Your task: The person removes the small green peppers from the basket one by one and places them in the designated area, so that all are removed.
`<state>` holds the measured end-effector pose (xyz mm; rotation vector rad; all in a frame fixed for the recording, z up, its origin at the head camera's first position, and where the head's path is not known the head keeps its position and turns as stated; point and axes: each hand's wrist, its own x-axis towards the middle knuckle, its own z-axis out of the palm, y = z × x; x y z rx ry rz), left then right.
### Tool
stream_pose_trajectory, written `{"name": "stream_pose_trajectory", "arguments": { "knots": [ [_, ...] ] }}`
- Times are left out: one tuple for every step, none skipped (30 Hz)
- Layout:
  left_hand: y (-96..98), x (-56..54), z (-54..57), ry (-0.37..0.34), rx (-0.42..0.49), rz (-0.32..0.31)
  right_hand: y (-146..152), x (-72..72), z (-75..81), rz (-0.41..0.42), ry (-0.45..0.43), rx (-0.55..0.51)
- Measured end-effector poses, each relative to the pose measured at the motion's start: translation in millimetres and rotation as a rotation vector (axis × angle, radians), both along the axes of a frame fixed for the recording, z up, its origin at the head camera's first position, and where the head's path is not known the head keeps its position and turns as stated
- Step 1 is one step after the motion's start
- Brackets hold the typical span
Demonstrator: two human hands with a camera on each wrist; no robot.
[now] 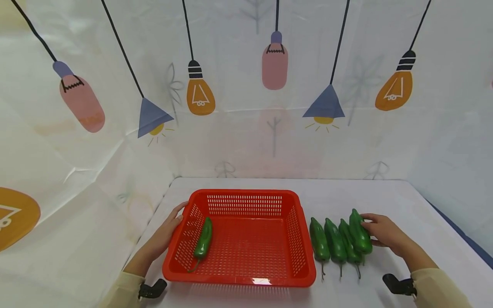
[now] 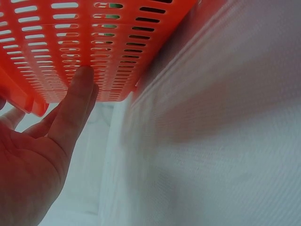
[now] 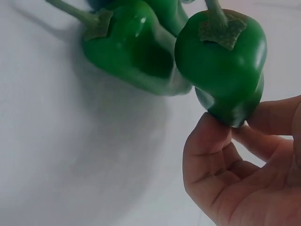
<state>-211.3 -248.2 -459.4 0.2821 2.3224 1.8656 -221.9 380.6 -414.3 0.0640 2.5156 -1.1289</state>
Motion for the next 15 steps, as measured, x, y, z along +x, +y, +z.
{"name": "stream_pose_trajectory", "arguments": {
  "knots": [
    [0.3, 0.1, -0.2, 0.000, 0.002, 0.002, 1, 0.0, -1.0, 0.003, 0.000, 0.006],
    [0.6, 0.2, -0.2, 0.000, 0.003, 0.005, 2, -0.2, -1.7, 0.005, 0.000, 0.010],
    [0.8, 0.2, -0.4, 0.000, 0.001, 0.005, 3, -0.4, -2.5, 0.009, 0.000, 0.014],
    [0.9, 0.1, -0.7, -0.003, 0.003, 0.007, 4, -0.7, -3.4, 0.010, -0.001, 0.019],
    [0.9, 0.1, -0.8, -0.004, 0.003, 0.007, 6, -0.9, -4.4, 0.010, 0.000, 0.023],
    [0.8, -0.1, -0.9, -0.005, 0.004, 0.005, 7, -0.9, -5.4, 0.009, 0.002, 0.027],
    [1.0, 0.1, -0.4, -0.005, 0.004, 0.004, 8, -1.0, -6.4, 0.007, 0.002, 0.029],
    [0.8, -0.2, -0.2, -0.004, 0.000, 0.001, 9, -1.2, -7.5, 0.003, 0.001, 0.031],
    [0.7, -0.5, 0.1, -0.003, 0.000, -0.002, 10, -1.2, -8.5, -0.001, 0.000, 0.034],
    [0.7, -0.9, 0.3, -0.004, 0.003, -0.002, 11, -1.2, -9.5, -0.005, -0.002, 0.037],
    [0.6, -1.3, 0.5, -0.001, 0.002, -0.004, 12, -1.0, -10.1, -0.007, -0.005, 0.042],
    [0.4, -1.8, 0.6, 0.002, 0.002, -0.005, 12, -0.9, -10.7, -0.008, -0.007, 0.048],
    [0.4, -2.3, 0.8, 0.005, 0.001, -0.005, 13, -0.9, -11.1, -0.009, -0.010, 0.052],
    [0.3, -3.0, 0.4, 0.006, 0.000, -0.005, 13, -0.9, -11.3, -0.008, -0.011, 0.056],
    [0.3, -3.4, 0.2, 0.008, 0.000, -0.005, 13, -0.9, -11.4, -0.006, -0.011, 0.060]
  ]
}}
